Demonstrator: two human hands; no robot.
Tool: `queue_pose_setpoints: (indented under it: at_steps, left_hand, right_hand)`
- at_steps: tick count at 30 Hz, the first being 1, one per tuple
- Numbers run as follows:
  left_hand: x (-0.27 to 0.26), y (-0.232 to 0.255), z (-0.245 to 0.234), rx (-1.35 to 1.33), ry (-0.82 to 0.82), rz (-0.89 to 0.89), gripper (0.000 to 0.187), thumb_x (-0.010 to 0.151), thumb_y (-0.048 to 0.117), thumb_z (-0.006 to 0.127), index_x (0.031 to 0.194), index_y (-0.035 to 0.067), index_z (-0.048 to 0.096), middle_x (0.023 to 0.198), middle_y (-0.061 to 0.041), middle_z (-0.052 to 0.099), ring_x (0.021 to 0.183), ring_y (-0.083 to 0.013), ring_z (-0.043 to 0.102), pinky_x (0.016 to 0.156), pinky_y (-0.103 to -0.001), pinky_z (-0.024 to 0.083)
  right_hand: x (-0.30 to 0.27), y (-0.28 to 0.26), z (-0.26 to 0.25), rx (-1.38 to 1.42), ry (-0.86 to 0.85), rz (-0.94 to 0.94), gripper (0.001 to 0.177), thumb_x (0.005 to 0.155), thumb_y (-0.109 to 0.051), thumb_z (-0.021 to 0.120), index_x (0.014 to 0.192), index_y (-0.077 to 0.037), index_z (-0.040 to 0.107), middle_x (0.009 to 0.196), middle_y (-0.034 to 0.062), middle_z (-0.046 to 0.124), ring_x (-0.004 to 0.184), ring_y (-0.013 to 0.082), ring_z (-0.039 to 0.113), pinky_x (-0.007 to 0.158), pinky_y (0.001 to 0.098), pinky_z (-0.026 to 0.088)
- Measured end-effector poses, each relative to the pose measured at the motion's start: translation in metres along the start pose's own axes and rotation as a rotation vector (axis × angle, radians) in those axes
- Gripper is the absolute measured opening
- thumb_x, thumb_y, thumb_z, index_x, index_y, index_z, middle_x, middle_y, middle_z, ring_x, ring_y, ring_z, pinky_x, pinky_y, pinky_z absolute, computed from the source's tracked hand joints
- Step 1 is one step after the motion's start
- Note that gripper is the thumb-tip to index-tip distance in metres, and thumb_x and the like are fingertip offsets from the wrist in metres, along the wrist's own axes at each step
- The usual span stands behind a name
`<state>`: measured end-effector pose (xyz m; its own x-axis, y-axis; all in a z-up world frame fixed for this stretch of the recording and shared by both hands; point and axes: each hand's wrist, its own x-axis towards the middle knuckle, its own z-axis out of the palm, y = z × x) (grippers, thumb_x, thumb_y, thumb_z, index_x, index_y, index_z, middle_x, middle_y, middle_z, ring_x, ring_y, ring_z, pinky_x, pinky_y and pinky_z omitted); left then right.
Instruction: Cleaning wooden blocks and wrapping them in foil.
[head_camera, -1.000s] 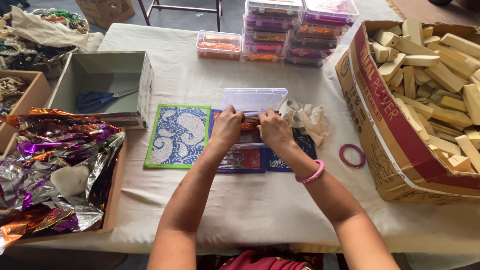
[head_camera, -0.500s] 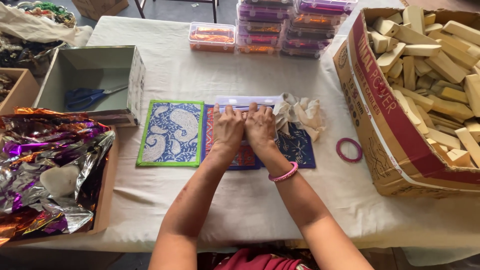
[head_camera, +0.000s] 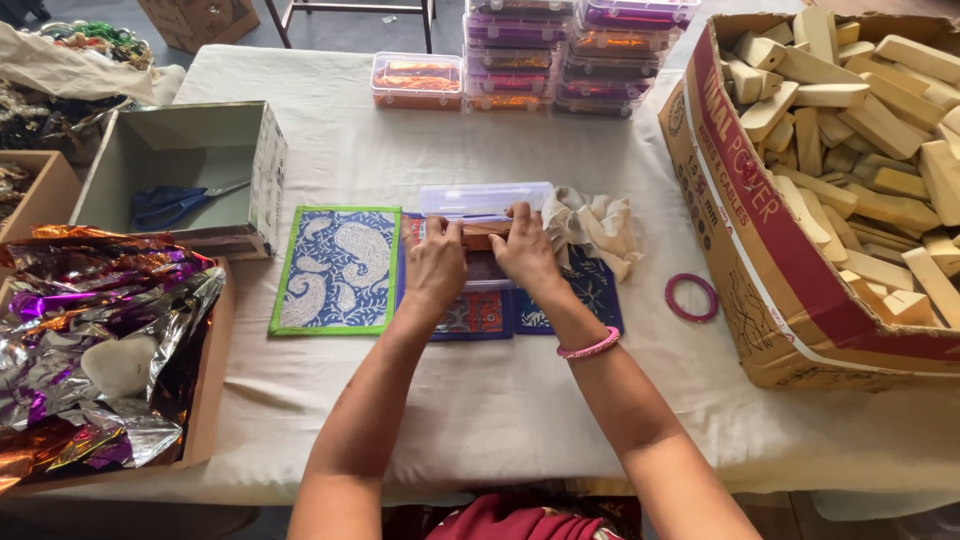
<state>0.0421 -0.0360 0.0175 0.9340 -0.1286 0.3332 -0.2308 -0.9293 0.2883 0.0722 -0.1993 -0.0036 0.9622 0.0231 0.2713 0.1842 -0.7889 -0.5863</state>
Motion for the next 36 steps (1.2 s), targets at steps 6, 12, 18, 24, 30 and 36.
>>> queue_pose_setpoints:
  at_steps: [6,12,18,24,30,36]
  left_hand:
    - [-0.012,0.0,0.027,0.134,0.23,0.048,0.024,0.096,0.009,0.057,0.115,0.001,0.069,0.106,-0.017,0.069,0.104,-0.0324,0.072,0.121,-0.066,0.02]
    - [-0.004,-0.024,0.047,-0.045,0.244,0.058,0.032,0.09,0.008,0.054,0.116,-0.003,0.07,0.1,-0.028,0.069,0.071,-0.0361,0.074,0.12,-0.063,0.015]
    - [-0.012,-0.008,0.021,-0.014,0.17,0.002,0.021,0.088,0.009,0.054,0.091,0.001,0.073,0.088,-0.021,0.071,0.086,-0.0366,0.072,0.121,-0.069,0.012]
    - [-0.019,0.002,-0.009,0.147,0.245,0.058,0.02,0.085,0.013,0.059,0.073,0.008,0.074,0.085,-0.012,0.07,0.095,-0.0287,0.065,0.109,-0.059,0.03]
    - [-0.025,0.002,-0.012,0.048,0.714,0.255,0.011,0.091,0.018,0.063,0.098,0.013,0.069,0.097,-0.004,0.062,0.099,-0.0227,0.058,0.098,-0.046,0.035]
    - [-0.023,0.007,0.0,-0.224,0.658,0.083,0.018,0.086,0.019,0.069,0.103,0.017,0.065,0.099,-0.005,0.056,0.098,-0.0242,0.055,0.096,-0.044,0.036]
  right_hand:
    - [-0.016,-0.006,0.006,-0.142,0.153,-0.138,0.05,0.092,-0.026,0.066,0.129,-0.002,0.043,0.117,0.0346,0.056,0.104,0.05,0.062,0.089,0.0552,0.052]
    - [-0.019,-0.019,-0.005,-0.287,0.044,-0.125,0.03,0.098,-0.026,0.061,0.112,0.0,0.063,0.097,0.0261,0.067,0.094,0.0442,0.067,0.089,0.0535,0.052]
    - [-0.037,-0.032,-0.021,-0.642,0.201,-0.456,0.019,0.092,-0.021,0.065,0.098,-0.004,0.071,0.087,0.0172,0.07,0.082,0.0316,0.07,0.085,0.0436,0.055]
    - [-0.07,-0.02,-0.053,-0.343,0.1,-0.825,0.025,0.09,-0.022,0.069,0.107,-0.003,0.07,0.087,0.0117,0.067,0.076,0.0282,0.066,0.072,0.0402,0.053]
    - [-0.048,-0.003,-0.037,-0.326,0.035,-0.865,0.034,0.087,-0.006,0.063,0.121,-0.005,0.068,0.092,0.009,0.067,0.08,0.0265,0.067,0.076,0.0393,0.055]
    - [0.025,-0.016,-0.002,-0.336,0.026,-0.788,0.023,0.089,-0.013,0.065,0.112,-0.007,0.065,0.088,0.0108,0.067,0.084,0.0306,0.069,0.078,0.0433,0.054]
